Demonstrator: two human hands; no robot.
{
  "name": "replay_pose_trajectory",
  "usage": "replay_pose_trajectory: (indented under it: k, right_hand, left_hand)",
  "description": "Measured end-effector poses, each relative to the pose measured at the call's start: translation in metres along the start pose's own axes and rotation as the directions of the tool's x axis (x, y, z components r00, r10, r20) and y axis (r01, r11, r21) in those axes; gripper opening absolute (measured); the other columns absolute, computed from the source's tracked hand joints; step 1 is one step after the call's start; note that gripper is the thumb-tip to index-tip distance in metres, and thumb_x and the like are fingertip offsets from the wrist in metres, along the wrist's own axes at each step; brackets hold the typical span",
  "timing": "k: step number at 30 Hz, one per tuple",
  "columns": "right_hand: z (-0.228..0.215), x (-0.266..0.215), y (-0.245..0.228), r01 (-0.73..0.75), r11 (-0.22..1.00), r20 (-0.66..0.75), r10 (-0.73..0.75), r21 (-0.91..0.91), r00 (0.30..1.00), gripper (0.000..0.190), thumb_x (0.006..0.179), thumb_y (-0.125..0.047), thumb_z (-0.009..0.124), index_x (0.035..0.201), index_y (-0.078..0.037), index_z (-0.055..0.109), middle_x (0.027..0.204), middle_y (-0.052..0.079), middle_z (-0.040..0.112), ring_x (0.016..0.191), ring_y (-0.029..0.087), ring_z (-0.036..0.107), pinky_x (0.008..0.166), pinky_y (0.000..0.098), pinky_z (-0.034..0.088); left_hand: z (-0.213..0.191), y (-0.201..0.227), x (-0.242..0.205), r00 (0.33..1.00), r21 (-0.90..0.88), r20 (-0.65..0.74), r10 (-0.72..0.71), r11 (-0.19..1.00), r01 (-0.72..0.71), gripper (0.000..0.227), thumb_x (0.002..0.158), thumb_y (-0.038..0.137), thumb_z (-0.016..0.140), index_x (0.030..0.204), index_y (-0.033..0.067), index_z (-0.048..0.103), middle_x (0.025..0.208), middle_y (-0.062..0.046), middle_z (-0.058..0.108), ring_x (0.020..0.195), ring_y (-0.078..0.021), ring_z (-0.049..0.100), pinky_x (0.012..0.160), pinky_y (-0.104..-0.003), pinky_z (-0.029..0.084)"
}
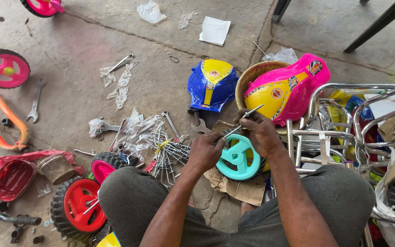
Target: The person assembles wheels onto a tricycle frame. They use a wrench to tighten the axle nuts on red, teal, and yellow wheels, selecting parts from a nearby sack and working on the floor.
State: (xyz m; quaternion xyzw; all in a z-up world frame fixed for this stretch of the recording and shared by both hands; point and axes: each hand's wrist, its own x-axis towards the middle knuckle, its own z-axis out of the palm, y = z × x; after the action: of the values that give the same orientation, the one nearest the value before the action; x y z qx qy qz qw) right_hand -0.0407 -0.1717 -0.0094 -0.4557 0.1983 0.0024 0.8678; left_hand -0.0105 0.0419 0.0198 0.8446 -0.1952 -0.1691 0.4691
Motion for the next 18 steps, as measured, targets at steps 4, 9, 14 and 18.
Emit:
replay_pose_trajectory:
  k: [4,9,14,18]
  right_hand:
    - [-0.001,0.008,0.01,0.014,0.999,0.005,-0.014,0.041,1.0,0.019,0.092,-0.004,0.072,0.111,-0.002,0.068,0.09,0.007,0.072,0.076,0.013,0.067,0.064,0.026,0.052]
    - [-0.009,0.01,0.008,0.097,0.99,-0.095,-0.087,0.1,0.992,0.02,0.091,-0.007,0.077,0.11,-0.005,0.071,0.086,0.006,0.072,0.065,0.009,0.058,0.053,0.0219,0.043]
    - [-0.007,0.008,-0.003,0.047,0.992,-0.05,-0.041,0.119,0.998,0.021,0.091,-0.023,0.077,0.105,-0.008,0.071,0.085,0.003,0.069,0.073,0.01,0.062,0.053,0.023,0.044]
    - [-0.003,0.008,0.004,0.051,0.983,0.003,-0.052,0.174,0.999,0.024,0.093,-0.03,0.075,0.104,-0.009,0.071,0.083,0.004,0.068,0.076,0.012,0.064,0.058,0.0243,0.049]
  left_hand:
    - [-0.003,0.005,0.003,0.996,-0.041,0.062,-0.065,0.997,0.068,0.028,0.095,0.026,0.059,0.098,0.0066,0.078,0.078,-0.015,0.073,0.067,-0.0281,0.069,0.066,-0.044,0.052]
    - [0.0,0.008,0.007,0.981,-0.082,0.155,-0.115,0.988,0.129,0.029,0.096,0.027,0.059,0.097,0.0044,0.076,0.075,-0.015,0.072,0.064,-0.0268,0.067,0.064,-0.043,0.051]
    - [0.005,0.002,0.012,0.98,-0.049,0.178,-0.092,0.994,0.102,0.03,0.096,0.028,0.06,0.096,0.004,0.078,0.071,-0.015,0.07,0.062,-0.0257,0.065,0.063,-0.042,0.05]
    - [0.01,-0.006,0.015,0.974,-0.105,0.198,-0.114,0.985,0.137,0.031,0.096,0.028,0.061,0.098,0.0024,0.078,0.072,-0.014,0.071,0.061,-0.0226,0.064,0.061,-0.041,0.05]
